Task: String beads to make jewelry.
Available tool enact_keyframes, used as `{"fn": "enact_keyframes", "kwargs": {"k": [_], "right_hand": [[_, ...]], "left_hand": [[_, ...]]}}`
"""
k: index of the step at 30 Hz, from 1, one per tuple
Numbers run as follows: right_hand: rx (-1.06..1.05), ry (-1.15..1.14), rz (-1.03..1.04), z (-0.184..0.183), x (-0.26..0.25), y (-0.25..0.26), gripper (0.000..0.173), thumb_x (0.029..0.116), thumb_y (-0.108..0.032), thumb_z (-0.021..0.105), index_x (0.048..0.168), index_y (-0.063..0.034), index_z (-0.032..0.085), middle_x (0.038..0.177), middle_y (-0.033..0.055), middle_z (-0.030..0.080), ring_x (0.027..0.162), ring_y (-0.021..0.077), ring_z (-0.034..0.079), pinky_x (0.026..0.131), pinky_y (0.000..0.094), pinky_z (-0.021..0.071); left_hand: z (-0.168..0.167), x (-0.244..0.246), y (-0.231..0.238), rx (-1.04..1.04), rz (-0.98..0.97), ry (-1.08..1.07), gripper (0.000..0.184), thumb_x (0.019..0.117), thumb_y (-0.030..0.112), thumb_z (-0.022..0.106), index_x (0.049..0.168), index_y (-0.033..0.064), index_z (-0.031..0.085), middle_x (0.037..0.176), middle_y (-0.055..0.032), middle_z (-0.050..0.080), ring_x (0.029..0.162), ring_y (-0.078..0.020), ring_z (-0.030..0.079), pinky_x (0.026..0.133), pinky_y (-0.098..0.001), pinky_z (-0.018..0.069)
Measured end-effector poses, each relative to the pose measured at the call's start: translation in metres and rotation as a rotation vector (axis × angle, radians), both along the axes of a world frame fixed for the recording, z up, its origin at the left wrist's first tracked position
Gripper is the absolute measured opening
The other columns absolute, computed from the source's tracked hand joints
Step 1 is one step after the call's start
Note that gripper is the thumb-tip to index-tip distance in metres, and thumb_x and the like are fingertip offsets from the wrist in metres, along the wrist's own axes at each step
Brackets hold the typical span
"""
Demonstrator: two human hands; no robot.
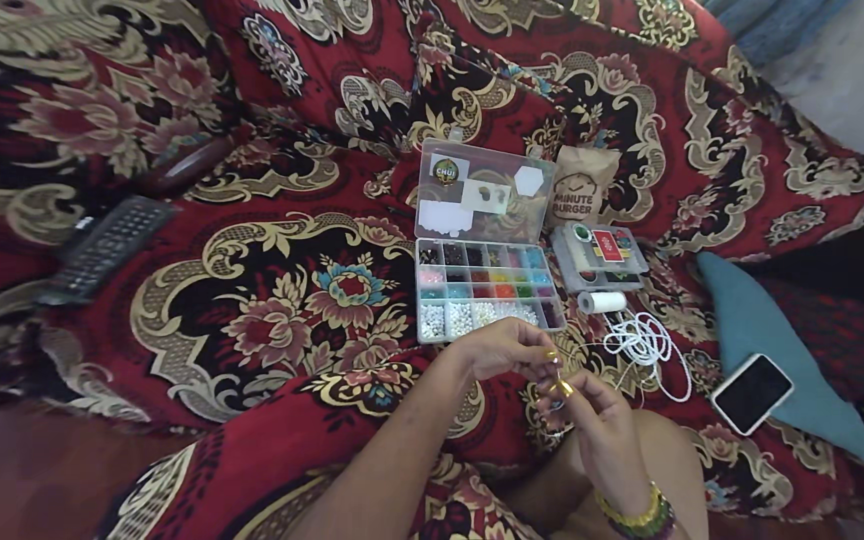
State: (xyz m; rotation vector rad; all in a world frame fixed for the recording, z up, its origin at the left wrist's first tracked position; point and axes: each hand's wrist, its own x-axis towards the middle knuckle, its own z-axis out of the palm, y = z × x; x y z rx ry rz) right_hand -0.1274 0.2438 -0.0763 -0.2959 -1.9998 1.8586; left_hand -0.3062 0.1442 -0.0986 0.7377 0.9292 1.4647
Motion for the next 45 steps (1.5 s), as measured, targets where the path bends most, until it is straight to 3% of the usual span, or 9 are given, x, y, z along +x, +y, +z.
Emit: {"fn": "enact_keyframes", "kwargs": {"k": [24,35,41,45], "right_hand": [[-0.004,-0.031,-0.014,0.0025,-0.0017,-0.0020,0.017,0.1002,-0.007,0.055,0.093,-0.0062,0.070,0.089,0.0055,0.077,0.071,0.0107,0.073,0.061,0.0239,0.0618],[0.010,-0.032,-0.003,0.0018,-0.0034,-0.0008,0.015,0.1021,-0.009,0.056,0.096,-0.0045,0.068,0.089,0.0056,0.077,0.071,0.0107,0.074,0.063,0.0242,0.0625],[0.008,-0.020,-0.015,-0.0028,-0.0040,0.0011,0.017,0.1026,-0.010,0.055,0.096,-0.0044,0.069,0.086,0.0053,0.076,0.068,0.0110,0.073,0.063,0.0249,0.0627],[-0.022,-0.052,-0.032,-0.0025,-0.0041,0.0001,0.018,0.1035,-0.007,0.051,0.104,-0.0013,0.068,0.089,0.0060,0.076,0.067,0.0113,0.072,0.060,0.0253,0.0622]], "left_hand": [[0.0029,0.0000,-0.0014,-0.026,-0.002,0.028,0.018,0.0991,0.001,0.057,0.089,0.0113,0.067,0.079,0.0070,0.071,0.073,-0.0028,0.068,0.074,-0.0220,0.0581],[0.0032,0.0005,-0.0021,0.025,0.000,0.074,0.015,0.0930,-0.003,0.062,0.089,0.0095,0.069,0.077,0.0067,0.071,0.072,-0.0023,0.068,0.074,-0.0216,0.0578],[0.0047,-0.0006,-0.0044,0.049,0.044,0.142,0.014,0.0962,0.004,0.061,0.089,0.0098,0.071,0.078,0.0086,0.071,0.072,-0.0016,0.067,0.074,-0.0218,0.0574],[0.0036,-0.0008,-0.0028,0.077,0.061,0.167,0.011,0.0937,0.003,0.063,0.091,0.0086,0.072,0.078,0.0083,0.070,0.071,-0.0013,0.066,0.072,-0.0211,0.0568]]}}
